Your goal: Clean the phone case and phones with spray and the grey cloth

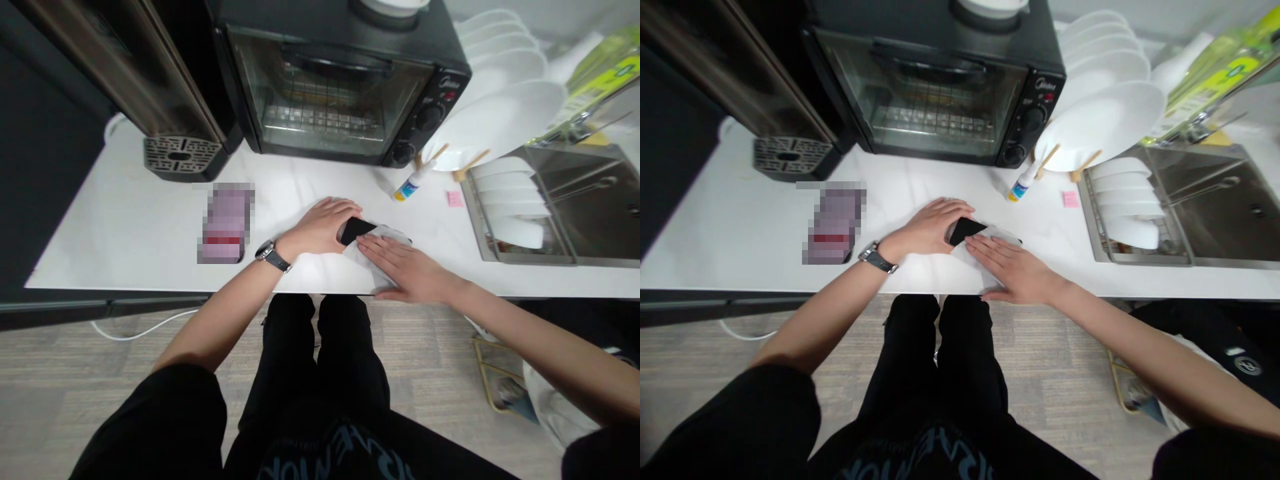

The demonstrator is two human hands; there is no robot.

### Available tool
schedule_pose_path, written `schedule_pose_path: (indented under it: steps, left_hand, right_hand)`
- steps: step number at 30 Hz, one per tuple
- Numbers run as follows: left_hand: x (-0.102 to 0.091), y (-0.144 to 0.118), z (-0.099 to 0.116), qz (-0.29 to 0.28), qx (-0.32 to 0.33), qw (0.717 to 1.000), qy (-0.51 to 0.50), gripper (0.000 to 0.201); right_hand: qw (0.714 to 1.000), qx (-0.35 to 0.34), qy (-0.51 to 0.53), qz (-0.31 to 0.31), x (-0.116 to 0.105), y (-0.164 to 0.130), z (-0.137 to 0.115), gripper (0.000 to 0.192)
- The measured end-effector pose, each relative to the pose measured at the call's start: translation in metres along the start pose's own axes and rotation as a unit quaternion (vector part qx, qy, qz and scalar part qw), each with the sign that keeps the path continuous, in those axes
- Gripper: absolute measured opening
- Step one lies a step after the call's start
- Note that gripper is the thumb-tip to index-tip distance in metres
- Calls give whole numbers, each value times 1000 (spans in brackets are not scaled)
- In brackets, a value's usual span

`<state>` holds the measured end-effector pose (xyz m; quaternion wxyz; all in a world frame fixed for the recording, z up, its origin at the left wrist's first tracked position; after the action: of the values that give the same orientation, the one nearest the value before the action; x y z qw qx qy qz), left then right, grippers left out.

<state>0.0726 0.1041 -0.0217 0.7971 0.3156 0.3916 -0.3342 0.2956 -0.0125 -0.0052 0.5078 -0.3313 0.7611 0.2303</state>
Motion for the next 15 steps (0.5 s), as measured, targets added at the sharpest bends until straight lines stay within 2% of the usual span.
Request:
schedule_pose_path:
  steps: [4, 7, 11, 15]
  left_hand:
    - [0, -3, 0, -19, -3, 1000, 7, 60]
    - [-1, -5, 1, -9, -2, 1000, 4, 66]
    - [-3, -3, 5, 9, -3, 1000, 3, 60]
    - [-5, -2, 8, 11, -9, 1000, 2, 63]
  right_hand:
    - [997, 4, 71, -1, 7, 49, 1, 98]
    - [995, 21, 96, 18, 6, 60, 8, 87]
    - [991, 65, 93, 69, -1, 26, 17, 72]
    - [971, 177, 94, 131, -4, -29, 21, 61]
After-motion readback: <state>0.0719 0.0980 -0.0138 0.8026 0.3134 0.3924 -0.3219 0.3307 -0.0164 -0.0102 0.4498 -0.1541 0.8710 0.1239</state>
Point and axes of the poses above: each hand's wrist, its own y-axis towards the middle knuckle, its own x-axis out of the palm, z = x × y, the point moved 3 cm from there along y, towards the middle knuckle, and after that the axes turned 4 degrees about z, right-handed, at the moved point
